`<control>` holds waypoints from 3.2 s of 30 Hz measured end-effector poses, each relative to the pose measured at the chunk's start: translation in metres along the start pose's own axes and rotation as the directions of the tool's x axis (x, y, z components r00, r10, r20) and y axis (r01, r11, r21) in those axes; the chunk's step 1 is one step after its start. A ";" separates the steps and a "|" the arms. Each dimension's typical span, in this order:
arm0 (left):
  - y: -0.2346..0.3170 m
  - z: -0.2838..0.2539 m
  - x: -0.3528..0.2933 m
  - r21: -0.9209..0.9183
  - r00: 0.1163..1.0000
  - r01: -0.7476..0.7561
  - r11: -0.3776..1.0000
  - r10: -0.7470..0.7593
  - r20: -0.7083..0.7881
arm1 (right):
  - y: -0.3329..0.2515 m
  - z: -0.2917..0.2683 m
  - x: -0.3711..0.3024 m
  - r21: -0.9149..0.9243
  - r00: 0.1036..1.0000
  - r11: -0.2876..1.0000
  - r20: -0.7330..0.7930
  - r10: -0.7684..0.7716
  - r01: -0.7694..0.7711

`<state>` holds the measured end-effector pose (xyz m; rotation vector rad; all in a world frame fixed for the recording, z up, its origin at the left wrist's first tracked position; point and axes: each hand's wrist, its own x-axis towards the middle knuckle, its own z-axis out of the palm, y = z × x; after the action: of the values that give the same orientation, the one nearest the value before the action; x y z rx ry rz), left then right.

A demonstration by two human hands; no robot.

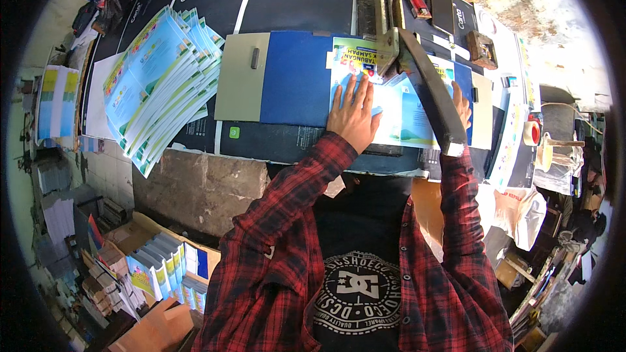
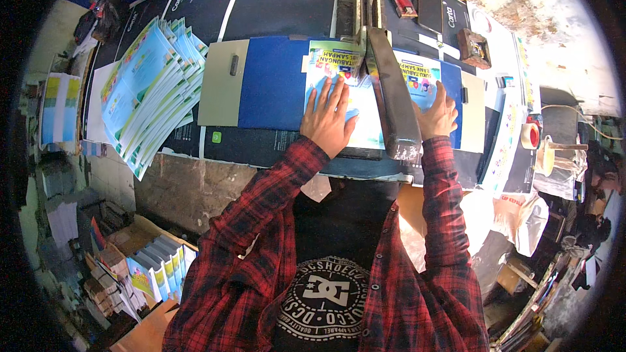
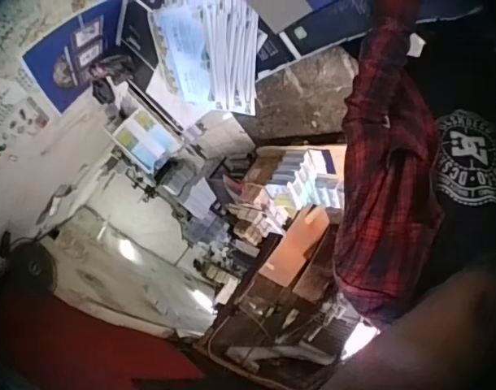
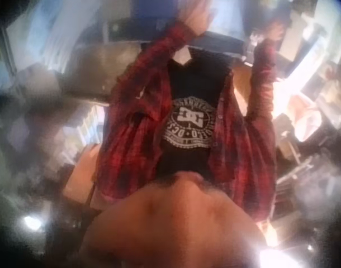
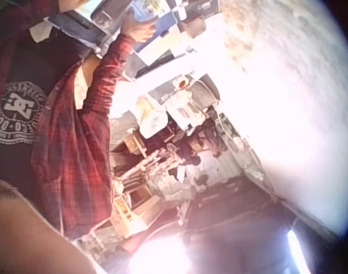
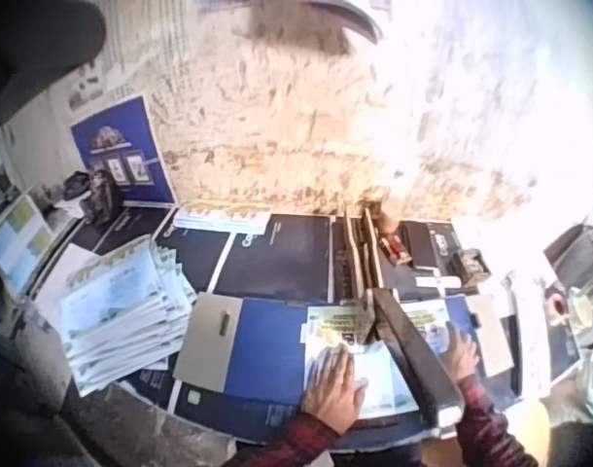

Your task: The person aligns a stack of printed booklets on a manual binding machine, pulls the lever to clamp and stitch the spine, then removes the bound booklet and places it on a growing stack. The process repeats with each new booklet from the input pile.

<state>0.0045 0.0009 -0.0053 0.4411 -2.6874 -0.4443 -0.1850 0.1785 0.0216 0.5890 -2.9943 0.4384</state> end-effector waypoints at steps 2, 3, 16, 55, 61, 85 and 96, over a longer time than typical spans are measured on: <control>-0.003 0.002 -0.002 -0.018 1.000 -0.014 1.000 0.014 0.001 | 0.000 0.000 0.000 0.003 1.000 1.000 0.013 0.004 -0.004; -0.003 0.001 -0.001 -0.029 1.000 -0.016 0.999 0.016 0.002 | 0.000 0.000 -0.001 -0.017 1.000 1.000 -0.006 -0.013 0.013; -0.002 0.002 0.003 0.013 1.000 -0.005 1.000 0.004 0.031 | -0.181 -0.176 -0.002 0.107 0.649 0.642 -0.065 -0.758 0.760; -0.024 -0.032 0.014 -0.807 0.628 0.582 -0.097 -0.576 0.523 | 0.002 -0.004 -0.055 0.095 0.929 0.924 -0.057 -0.366 0.370; -0.115 -0.075 0.004 -0.744 0.532 0.583 -0.327 -0.538 0.654 | -0.060 0.027 -0.060 0.199 0.877 0.856 -0.046 -0.479 0.477; -0.076 -0.069 0.020 0.027 0.934 0.228 0.973 -0.211 -0.287 | -0.071 0.017 -0.045 0.122 0.894 0.887 -0.008 -0.447 0.445; -0.029 -0.018 -0.007 0.130 0.995 0.084 0.988 -0.091 0.044 | -0.061 0.004 -0.035 0.268 0.906 0.868 -0.050 -0.421 0.418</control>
<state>0.0256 -0.0270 -0.0020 0.5941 -2.7631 -0.3114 -0.1291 0.1361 0.0304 1.2345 -2.7082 0.8135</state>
